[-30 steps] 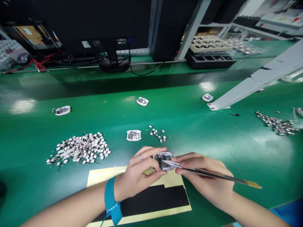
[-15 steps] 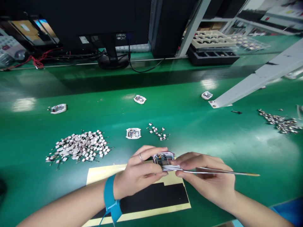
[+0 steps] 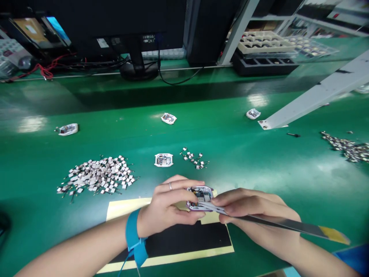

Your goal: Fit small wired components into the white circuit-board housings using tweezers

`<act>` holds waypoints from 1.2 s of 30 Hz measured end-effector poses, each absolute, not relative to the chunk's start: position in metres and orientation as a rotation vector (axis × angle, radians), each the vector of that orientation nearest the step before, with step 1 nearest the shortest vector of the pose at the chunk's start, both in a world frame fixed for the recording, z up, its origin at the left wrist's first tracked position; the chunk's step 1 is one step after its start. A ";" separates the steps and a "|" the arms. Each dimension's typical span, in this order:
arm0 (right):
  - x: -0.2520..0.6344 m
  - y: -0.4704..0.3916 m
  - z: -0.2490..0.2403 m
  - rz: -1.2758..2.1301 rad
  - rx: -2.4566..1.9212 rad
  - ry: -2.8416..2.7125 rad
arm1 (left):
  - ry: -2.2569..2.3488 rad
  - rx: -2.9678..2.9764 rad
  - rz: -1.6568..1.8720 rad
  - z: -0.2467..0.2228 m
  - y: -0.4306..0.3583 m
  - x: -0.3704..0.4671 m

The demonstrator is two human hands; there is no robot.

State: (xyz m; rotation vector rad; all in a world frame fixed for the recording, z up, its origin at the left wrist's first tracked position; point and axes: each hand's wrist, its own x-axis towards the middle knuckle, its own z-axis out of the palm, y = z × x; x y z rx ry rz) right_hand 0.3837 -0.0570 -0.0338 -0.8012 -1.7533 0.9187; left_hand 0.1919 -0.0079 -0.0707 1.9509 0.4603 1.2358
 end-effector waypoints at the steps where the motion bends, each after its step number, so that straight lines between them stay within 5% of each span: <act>1: 0.385 -0.057 -0.034 0.917 -0.797 -1.779 | 0.458 1.938 1.237 -0.071 -0.008 0.192; 36: 0.388 -0.053 -0.025 0.906 -0.738 -1.930 | 0.451 1.899 1.193 -0.071 -0.007 0.194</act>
